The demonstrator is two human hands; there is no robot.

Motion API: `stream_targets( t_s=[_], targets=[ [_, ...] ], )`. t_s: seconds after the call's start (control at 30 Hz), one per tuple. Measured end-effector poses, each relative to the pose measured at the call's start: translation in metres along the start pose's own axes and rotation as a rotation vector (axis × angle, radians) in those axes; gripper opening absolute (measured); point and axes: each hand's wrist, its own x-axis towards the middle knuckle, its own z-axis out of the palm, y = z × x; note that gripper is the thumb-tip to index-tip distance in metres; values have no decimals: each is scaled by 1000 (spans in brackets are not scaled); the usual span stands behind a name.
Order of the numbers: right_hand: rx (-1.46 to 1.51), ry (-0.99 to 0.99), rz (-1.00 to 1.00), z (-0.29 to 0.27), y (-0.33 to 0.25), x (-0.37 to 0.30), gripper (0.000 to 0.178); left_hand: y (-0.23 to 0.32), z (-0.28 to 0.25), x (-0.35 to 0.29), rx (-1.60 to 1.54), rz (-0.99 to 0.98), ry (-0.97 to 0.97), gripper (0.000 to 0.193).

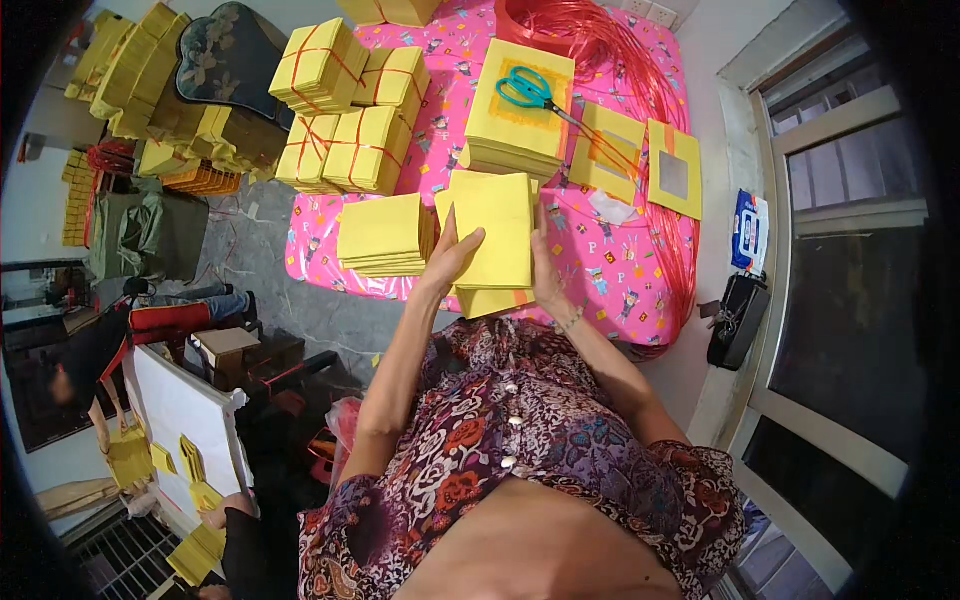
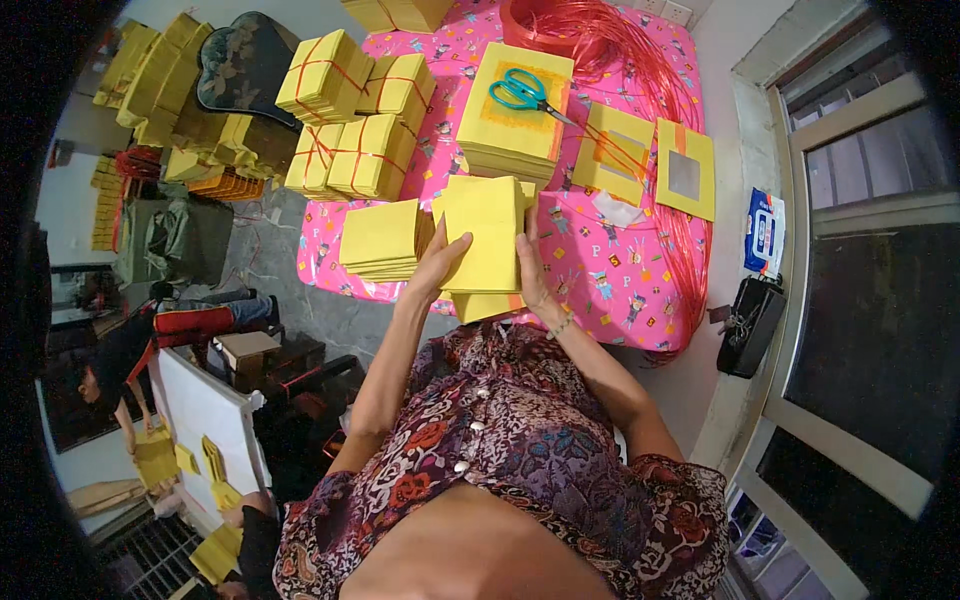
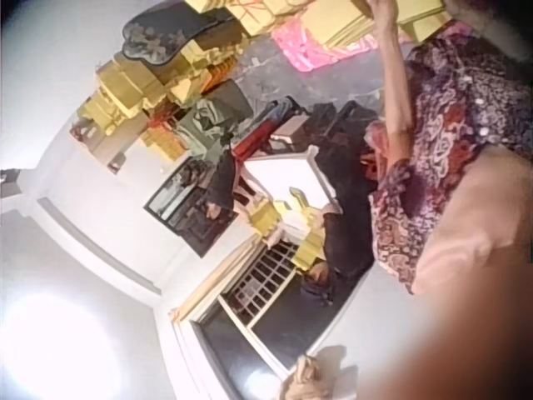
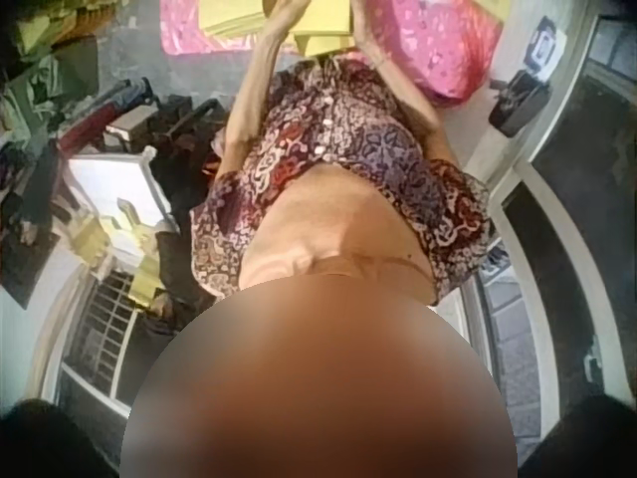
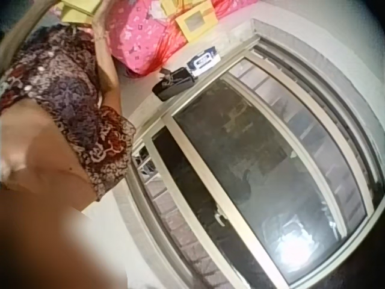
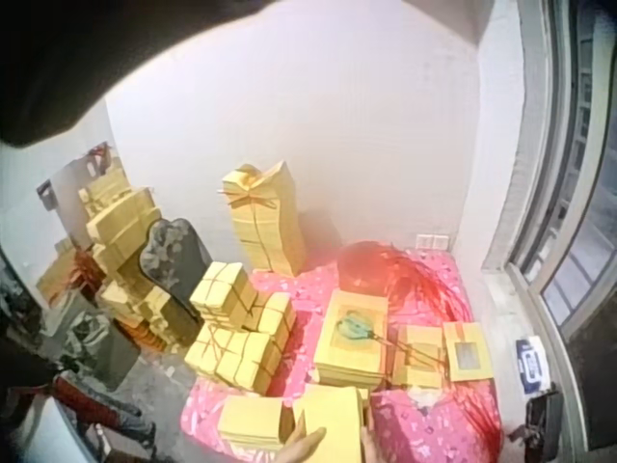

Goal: Stacking sheets of yellow paper and bundling them together with red string.

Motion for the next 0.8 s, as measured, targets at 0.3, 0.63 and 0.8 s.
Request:
stream_targets(
  t_s=[0.3,0.63,0.8],
  targets=[
    [-627,73,-379,1,-58,14,59,7,0,1,127,2,23,86],
    [-1371,-331,-422,25,-76,11,45,4,-11,-17,398,353,314,69],
    [-1346,-321,-471,23,-72,12,44,-7,-65,-44,102,510,833,52]
  ],
)
